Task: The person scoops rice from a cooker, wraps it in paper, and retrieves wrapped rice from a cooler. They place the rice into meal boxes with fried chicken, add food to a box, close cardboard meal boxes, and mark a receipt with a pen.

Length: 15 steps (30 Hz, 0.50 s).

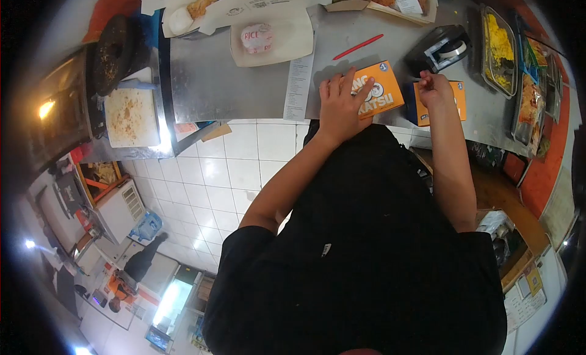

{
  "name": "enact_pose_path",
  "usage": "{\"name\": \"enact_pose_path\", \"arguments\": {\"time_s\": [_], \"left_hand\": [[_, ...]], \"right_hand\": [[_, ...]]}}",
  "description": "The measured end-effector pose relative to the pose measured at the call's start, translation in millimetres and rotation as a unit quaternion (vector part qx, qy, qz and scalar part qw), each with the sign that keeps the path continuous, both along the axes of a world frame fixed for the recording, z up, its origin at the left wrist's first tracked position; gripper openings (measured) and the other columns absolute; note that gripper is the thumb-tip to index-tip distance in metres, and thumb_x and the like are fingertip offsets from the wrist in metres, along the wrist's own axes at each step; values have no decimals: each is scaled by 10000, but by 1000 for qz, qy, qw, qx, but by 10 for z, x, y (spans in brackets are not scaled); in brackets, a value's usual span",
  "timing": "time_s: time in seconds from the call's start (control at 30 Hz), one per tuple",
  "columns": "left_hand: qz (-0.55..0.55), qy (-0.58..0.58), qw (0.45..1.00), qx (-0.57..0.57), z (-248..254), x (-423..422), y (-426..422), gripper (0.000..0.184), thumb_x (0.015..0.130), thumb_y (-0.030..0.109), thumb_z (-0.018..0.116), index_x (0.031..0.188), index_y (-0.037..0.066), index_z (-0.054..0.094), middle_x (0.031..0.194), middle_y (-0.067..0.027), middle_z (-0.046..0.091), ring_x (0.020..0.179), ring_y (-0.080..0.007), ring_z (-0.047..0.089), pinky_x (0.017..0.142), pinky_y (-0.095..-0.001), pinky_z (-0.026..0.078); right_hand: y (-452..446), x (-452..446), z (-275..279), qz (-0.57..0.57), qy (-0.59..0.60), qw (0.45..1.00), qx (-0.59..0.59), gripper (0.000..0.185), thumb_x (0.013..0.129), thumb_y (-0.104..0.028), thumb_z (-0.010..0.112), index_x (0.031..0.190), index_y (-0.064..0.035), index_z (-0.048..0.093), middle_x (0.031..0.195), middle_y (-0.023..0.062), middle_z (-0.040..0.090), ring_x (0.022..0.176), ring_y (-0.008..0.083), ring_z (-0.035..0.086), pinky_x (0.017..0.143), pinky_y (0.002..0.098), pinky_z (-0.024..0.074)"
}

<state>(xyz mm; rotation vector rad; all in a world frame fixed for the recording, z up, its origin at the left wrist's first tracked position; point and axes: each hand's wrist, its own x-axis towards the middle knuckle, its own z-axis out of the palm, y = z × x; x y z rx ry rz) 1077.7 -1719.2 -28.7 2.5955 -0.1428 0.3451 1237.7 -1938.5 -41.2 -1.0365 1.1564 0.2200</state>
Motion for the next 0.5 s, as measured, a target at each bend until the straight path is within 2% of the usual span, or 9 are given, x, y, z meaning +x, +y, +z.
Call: {"name": "enact_pose_path", "arguments": {"time_s": [0.17, 0.23, 0.27, 0.33, 0.37, 0.43, 0.47, 0.5], "left_hand": [[0, 6, 1000, 15, 35, -7, -10, 742, 607, 357, 798, 1298, 192, 585, 1354, -185, 457, 1143, -369, 453, 972, -529, 323], [1, 14, 1000, 19, 63, 1, 4, 747, 603, 355, 800, 1300, 193, 584, 1347, -185, 460, 1140, -368, 452, 969, -529, 323], [-3, 21, 1000, 15, 79, 9, 7, 762, 591, 354, 805, 1302, 192, 584, 1338, -184, 462, 1133, -365, 452, 961, -526, 326], [-6, 28, 1000, 11, 77, 32, 30, 776, 579, 352, 809, 1303, 191, 583, 1329, -183, 464, 1127, -363, 451, 953, -522, 329], [-13, 31, 999, 1, 67, 41, 44, 792, 567, 348, 811, 1307, 183, 581, 1321, -182, 464, 1121, -359, 448, 950, -514, 328], [-17, 34, 999, -10, 60, 54, 41, 808, 556, 345, 813, 1310, 176, 578, 1313, -181, 464, 1115, -356, 444, 946, -506, 327], [1, 41, 998, -37, 61, 61, 28, 820, 551, 345, 809, 1316, 166, 573, 1305, -178, 465, 1105, -355, 443, 943, -497, 325], [18, 47, 997, -64, 63, 78, 16, 832, 546, 346, 804, 1322, 156, 569, 1296, -174, 466, 1096, -353, 441, 940, -489, 324]], "right_hand": [[124, 44, 70, 14, 42, 999, 12, 52, 890, 57, 490, 917, 39, 530, 784, 129, 585, 564, 130, 478, 462, 226, 418], [169, 35, 98, 99, 19, 992, 74, 51, 905, 14, 538, 945, 40, 557, 757, 98, 571, 542, 113, 456, 452, 206, 388], [171, -12, 115, 101, 20, 992, 75, 51, 905, 14, 538, 945, 40, 557, 757, 98, 571, 542, 113, 456, 452, 206, 388], [278, -214, 386, 208, -17, 971, 114, 96, 914, -38, 594, 985, 27, 587, 725, 51, 555, 535, 92, 440, 446, 187, 351], [336, -323, 541, 208, -18, 971, 115, 96, 914, -38, 594, 985, 27, 587, 725, 51, 555, 535, 92, 440, 446, 187, 351], [458, -577, 826, 378, -140, 914, 53, 146, 924, -118, 639, 1012, -9, 600, 694, -6, 554, 538, 34, 437, 455, 193, 345], [516, -713, 903, 380, -139, 913, 54, 146, 924, -118, 639, 1012, -9, 600, 694, -6, 554, 538, 34, 437, 455, 193, 345], [570, -832, 974, 434, -188, 881, -22, 156, 912, -98, 646, 1019, -2, 584, 693, 3, 560, 553, 56, 468, 473, 209, 368]]}}
